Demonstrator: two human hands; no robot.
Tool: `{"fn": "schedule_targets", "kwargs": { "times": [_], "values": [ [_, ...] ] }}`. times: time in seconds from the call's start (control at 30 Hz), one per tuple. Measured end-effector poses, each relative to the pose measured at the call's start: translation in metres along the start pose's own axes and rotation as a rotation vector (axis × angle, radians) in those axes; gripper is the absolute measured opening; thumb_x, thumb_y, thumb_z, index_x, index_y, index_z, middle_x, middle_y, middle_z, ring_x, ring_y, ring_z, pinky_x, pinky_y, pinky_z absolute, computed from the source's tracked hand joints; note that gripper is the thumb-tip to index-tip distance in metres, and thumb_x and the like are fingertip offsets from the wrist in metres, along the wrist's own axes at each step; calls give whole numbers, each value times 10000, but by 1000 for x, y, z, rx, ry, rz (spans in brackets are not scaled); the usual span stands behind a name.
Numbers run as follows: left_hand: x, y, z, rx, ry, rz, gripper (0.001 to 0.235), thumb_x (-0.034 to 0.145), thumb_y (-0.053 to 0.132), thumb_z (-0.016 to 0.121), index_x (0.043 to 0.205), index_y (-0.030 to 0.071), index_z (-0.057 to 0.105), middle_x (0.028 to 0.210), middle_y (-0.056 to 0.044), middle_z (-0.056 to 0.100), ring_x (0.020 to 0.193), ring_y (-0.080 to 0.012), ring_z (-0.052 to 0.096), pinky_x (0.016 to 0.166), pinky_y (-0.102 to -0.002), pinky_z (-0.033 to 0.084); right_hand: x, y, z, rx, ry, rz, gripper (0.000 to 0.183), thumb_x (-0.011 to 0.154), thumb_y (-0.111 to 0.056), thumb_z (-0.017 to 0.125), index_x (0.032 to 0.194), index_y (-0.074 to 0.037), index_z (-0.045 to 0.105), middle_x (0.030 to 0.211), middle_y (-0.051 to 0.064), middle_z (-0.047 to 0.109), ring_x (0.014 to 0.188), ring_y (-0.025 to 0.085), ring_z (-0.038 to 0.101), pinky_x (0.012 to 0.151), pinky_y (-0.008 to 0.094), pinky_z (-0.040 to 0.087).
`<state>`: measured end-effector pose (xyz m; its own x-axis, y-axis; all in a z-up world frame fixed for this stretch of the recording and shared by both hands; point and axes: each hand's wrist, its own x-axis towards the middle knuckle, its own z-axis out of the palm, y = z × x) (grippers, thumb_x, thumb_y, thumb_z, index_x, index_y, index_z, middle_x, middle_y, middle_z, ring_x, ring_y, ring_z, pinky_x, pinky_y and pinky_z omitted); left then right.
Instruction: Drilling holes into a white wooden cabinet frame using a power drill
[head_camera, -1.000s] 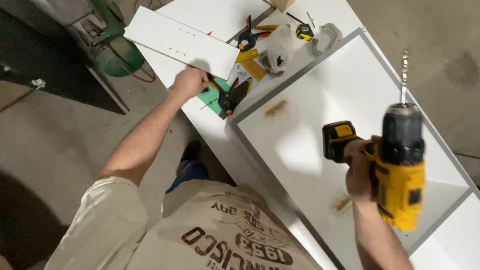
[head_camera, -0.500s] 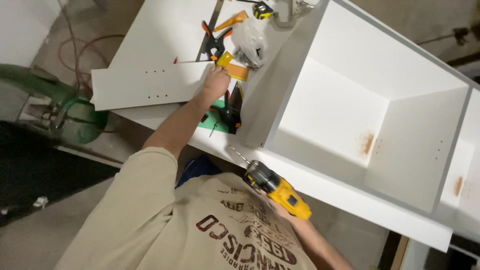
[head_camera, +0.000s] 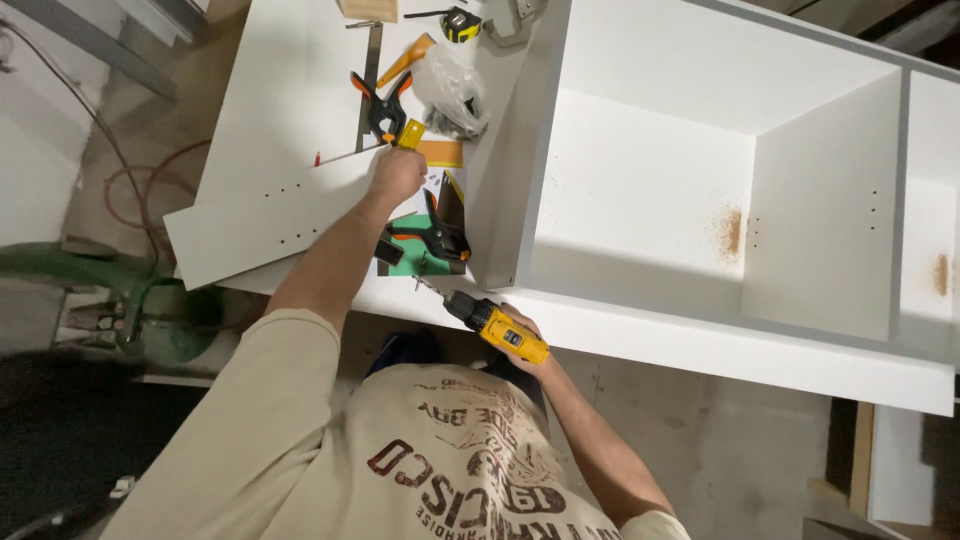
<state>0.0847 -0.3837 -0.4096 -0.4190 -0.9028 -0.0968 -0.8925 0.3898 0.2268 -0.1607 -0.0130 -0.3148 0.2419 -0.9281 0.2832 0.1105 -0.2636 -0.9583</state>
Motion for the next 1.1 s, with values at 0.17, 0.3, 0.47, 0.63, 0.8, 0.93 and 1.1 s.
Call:
{"fn": "schedule_targets", "kwargs": {
  "times": [0.17,0.3,0.47,0.63,0.8,0.93,1.1],
  "values": [
    [-14,10,-25,-99,-39,-68,107,817,270,808,921,281,826,972,-53,787,1073,-301,712,955,-419,537,2,17,-11,-82,-129,198,177,929,-147,792,972,-43,654,928,122,758,930,213,724,956,368,537],
    [-18,9,-20,-89,-7,-77,126,797,259,818,919,287,823,942,-32,785,1059,-294,713,957,-421,526,18,-8,-21,-109,-184,300,191,945,-195,776,975,-81,626,929,86,758,945,219,728,1020,368,505],
    [-31,21,-57,-473,102,-97,181,917,259,780,1078,178,792,1049,-86,776,1078,-320,696,950,-437,546,31,-27,-18,-9,-179,435,314,953,-199,742,1259,-178,677,1267,33,741,1177,202,672,1122,390,458],
    [-102,79,-169,-829,135,-213,236,896,329,824,1078,185,782,976,-40,770,939,-185,722,887,-352,561,3,5,8,-172,197,217,555,759,-186,950,1258,-118,716,1250,79,740,1219,220,666,1109,354,469],
    [-191,166,-271,-1149,149,-330,302,853,261,871,1076,86,768,874,-110,756,748,-184,703,765,-349,571,-1,-142,-41,-565,-67,513,756,847,-235,847,1507,-105,501,1474,155,562,1368,368,533,1141,490,448],
    [-240,256,-313,-1263,107,-367,213,794,113,887,984,67,803,840,-128,771,802,-191,705,768,-357,568,9,-259,-116,-474,-291,373,113,916,-192,755,1014,-176,808,970,30,817,884,275,773,798,403,616],
    [-231,354,-315,-1360,120,-161,130,855,35,831,979,50,798,832,-141,782,862,-196,719,789,-410,591,99,-301,-168,-513,-117,-54,244,835,-155,857,1064,-176,775,940,-17,799,858,196,774,767,342,617]
  ]
}}
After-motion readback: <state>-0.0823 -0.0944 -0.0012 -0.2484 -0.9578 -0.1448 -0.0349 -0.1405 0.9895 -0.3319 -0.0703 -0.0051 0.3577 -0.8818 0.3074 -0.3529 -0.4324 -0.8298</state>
